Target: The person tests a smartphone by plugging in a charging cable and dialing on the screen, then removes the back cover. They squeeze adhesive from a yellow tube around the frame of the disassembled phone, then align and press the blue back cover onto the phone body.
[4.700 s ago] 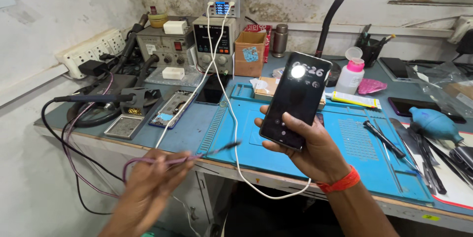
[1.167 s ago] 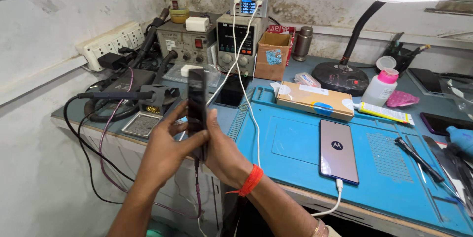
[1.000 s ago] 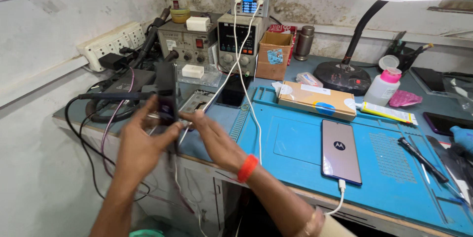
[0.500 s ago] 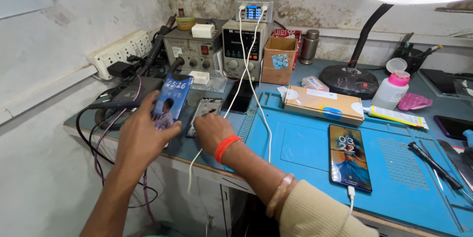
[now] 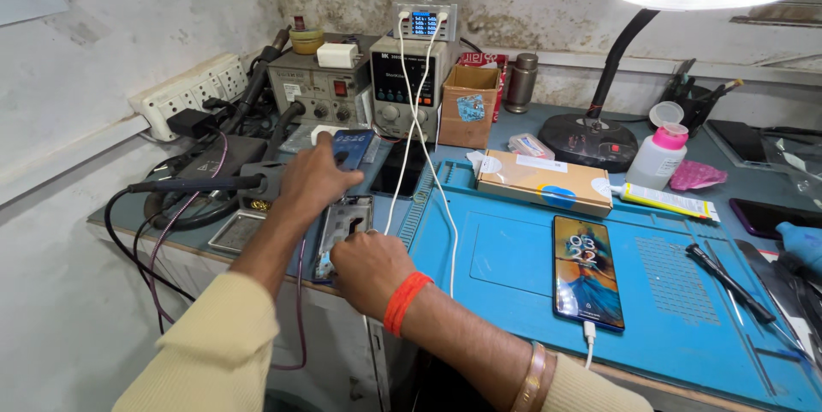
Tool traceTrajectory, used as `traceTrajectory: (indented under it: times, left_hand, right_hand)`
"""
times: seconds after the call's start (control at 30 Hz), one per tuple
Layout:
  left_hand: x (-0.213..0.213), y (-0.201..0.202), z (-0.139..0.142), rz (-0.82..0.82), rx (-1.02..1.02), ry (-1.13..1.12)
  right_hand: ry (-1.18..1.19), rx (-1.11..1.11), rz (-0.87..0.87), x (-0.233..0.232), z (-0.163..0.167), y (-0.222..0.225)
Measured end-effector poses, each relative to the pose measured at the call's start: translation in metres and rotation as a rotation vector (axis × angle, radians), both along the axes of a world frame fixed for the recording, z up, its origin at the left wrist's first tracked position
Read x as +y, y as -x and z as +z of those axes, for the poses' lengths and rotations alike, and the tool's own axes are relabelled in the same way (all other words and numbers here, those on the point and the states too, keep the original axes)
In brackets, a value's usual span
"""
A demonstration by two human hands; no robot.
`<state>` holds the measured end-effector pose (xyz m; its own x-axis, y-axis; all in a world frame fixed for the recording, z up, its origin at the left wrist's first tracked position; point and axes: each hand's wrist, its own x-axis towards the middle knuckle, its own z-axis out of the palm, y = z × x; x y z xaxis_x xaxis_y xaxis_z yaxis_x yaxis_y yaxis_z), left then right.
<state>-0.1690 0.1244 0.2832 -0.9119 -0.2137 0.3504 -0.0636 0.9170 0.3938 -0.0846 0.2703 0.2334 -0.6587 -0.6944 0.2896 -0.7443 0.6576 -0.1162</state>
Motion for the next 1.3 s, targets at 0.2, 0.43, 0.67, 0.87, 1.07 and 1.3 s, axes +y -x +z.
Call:
traceTrajectory:
  times: [0.2,0.43,0.67,0.87,1.07,1.3]
  left_hand:
    - [0.02,0.027,0.004,0.018,-0.099,0.043]
    - [0.019,0.03,-0.007,-0.055,0.004,0.047]
    - [0.009,0.03,-0.014,-0.144,0.119,0.053]
    - [-0.014,0.012,0.001,-0.314,0.204,-0.325]
    - [0.002,-0.067,-0.016,-0.27,0.369,-1.012]
    - [0.092,-0.09,-0.021,-0.72,0.067,-1.704]
  right_hand:
    - [-0.004,-0.048,-0.002,0.015,0.007,-0.014]
    - [0.1,0.099,-0.037,0.013,-0.011,-0.03]
    - [0.184,0.24,0.076,0.018,-0.023,-0.035]
    - [0.383,0.183,0.055,0.051,-0.004,-0.024]
    - [0.674,0.23,-0.101,0.082,0.031,-0.028]
    - [0.582,0.406,-0.102,0.125,0.043,-0.042]
